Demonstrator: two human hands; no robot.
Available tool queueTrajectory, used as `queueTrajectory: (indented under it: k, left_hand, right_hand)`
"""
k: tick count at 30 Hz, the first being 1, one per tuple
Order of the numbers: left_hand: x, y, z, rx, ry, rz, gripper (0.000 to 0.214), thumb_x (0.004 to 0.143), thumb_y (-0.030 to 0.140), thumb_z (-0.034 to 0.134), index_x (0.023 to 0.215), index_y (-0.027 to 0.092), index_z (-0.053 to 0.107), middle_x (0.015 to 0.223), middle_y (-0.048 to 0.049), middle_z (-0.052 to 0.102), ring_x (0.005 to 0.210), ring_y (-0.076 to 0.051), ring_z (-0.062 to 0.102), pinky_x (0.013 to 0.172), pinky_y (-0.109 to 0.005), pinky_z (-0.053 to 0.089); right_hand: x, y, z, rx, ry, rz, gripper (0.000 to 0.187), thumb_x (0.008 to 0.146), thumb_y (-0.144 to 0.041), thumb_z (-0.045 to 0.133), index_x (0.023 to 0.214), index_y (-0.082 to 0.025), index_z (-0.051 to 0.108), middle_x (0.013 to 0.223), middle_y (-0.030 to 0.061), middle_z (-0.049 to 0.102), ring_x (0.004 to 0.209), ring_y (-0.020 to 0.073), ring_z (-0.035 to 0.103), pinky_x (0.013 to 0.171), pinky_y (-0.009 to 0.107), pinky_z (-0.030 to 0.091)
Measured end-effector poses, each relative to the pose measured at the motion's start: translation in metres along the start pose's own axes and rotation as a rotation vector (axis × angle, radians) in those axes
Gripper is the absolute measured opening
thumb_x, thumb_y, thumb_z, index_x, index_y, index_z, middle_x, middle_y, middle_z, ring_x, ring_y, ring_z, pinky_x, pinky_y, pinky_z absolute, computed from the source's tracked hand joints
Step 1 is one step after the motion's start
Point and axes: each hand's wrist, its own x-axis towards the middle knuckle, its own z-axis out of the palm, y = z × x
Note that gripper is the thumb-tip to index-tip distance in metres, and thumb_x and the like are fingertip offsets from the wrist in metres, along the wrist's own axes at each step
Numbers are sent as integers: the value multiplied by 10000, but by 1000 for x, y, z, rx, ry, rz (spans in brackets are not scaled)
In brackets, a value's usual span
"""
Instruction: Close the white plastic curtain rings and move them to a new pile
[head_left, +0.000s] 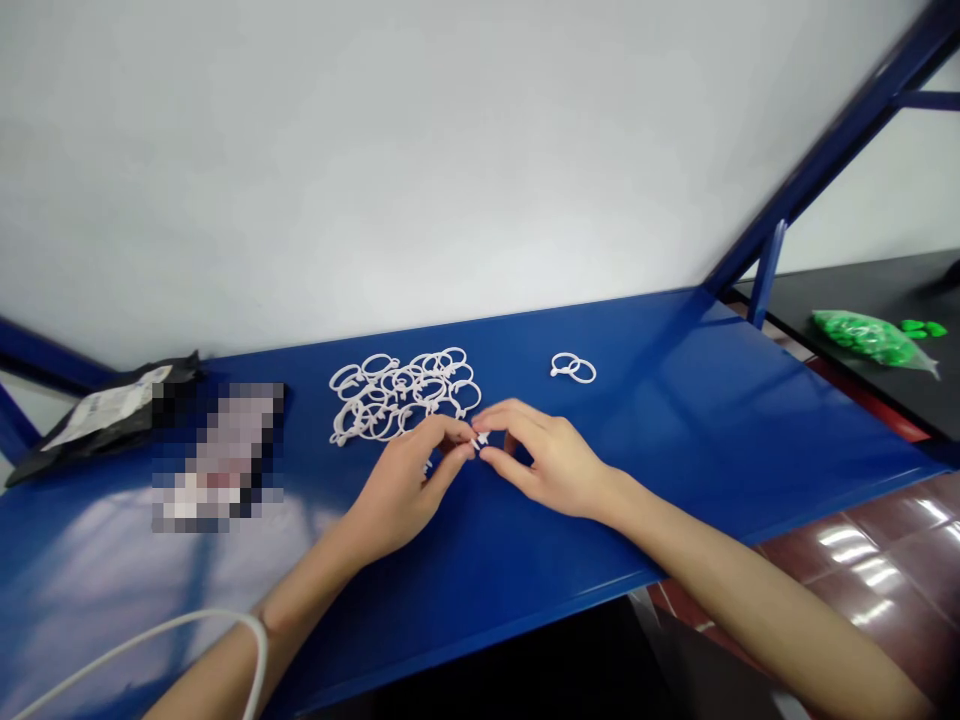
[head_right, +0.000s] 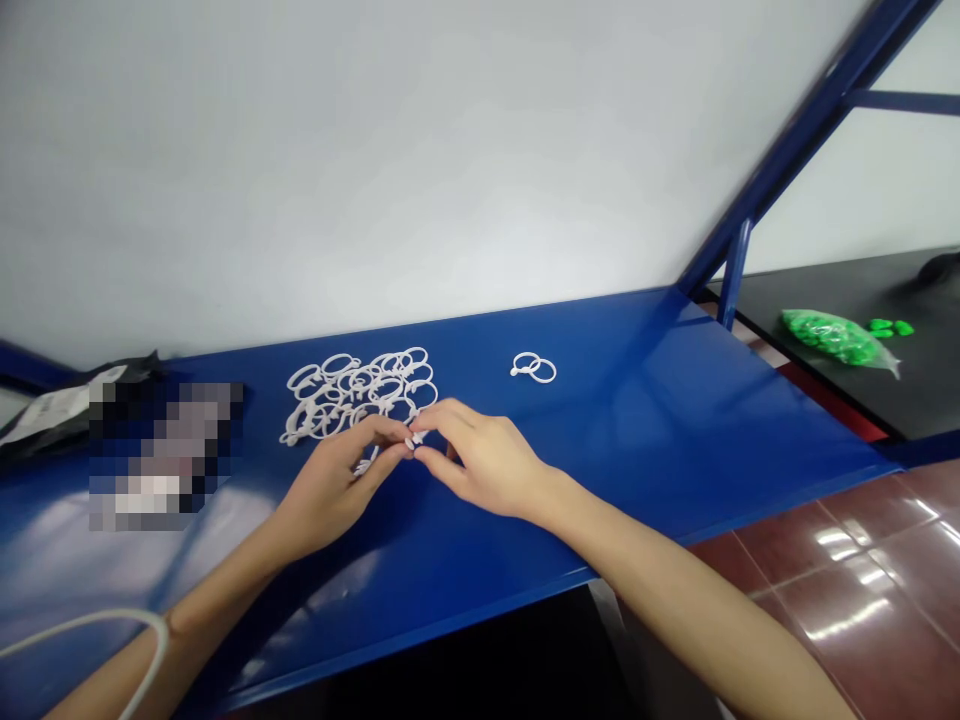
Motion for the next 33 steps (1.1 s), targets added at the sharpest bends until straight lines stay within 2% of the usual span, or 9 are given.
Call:
queueTrajectory:
  k: [3,6,9,13,21,28,33]
  left_hand:
    - [-2,0,3,-83,20,-63,87,980,267,553,1009,242,632,908,11,712,787,-132,674,732,-265,541]
    - [-2,0,4,-134,75,-81,92,968,284,574,1005,231,639,890,5,715,754,-131,684,662,-246,543]
    - [-2,1,3,-108,108,-56,92,971,280,575,994,228,648,863,7,720,731,-129,688,631,-235,540]
    - [-2,-1,5,3,129,36,89,983,249,562,1006,229,646,869,11,735,734,-127,694,660,-237,546]
    - [-4,-7,14,253,153,249,101,1005,162,496,986,208,583,833,2,683,735,-130,665,674,-241,533]
    - [-9,-7,22,385,255,474,268,921,-42,455,909,211,540,772,1,709,677,-146,582,639,-259,515]
    - [-9,-1,24,412,347,518,276,911,-45,471,991,202,565,792,-21,720,696,-156,586,643,-274,535]
  right_hand:
    - [-1,-2,-1,9,-29,43,155,1004,-266,597,1148,-212,618,1086,34,725,751,128,682,691,263,534]
    - [0,-2,-3,54,-35,105,139,1000,-288,620,1118,-218,636,1075,31,731,819,146,700,735,267,535]
    - [1,-1,-3,75,-36,100,105,1013,-276,597,1084,-216,646,1059,32,734,900,162,707,792,278,539]
    - [1,0,0,38,-47,52,135,1042,-272,538,1084,-204,647,1058,42,733,944,169,709,823,290,541]
    - [-3,1,6,-54,-113,23,206,1073,-290,452,1065,-186,630,1013,55,720,855,167,702,749,277,528]
    - [-9,7,12,-207,-144,-106,264,1068,-226,388,964,-181,625,883,41,671,686,140,618,619,249,464]
    - [-10,6,13,-179,-95,-137,277,1065,-201,364,940,-183,611,852,33,652,668,129,595,617,238,470]
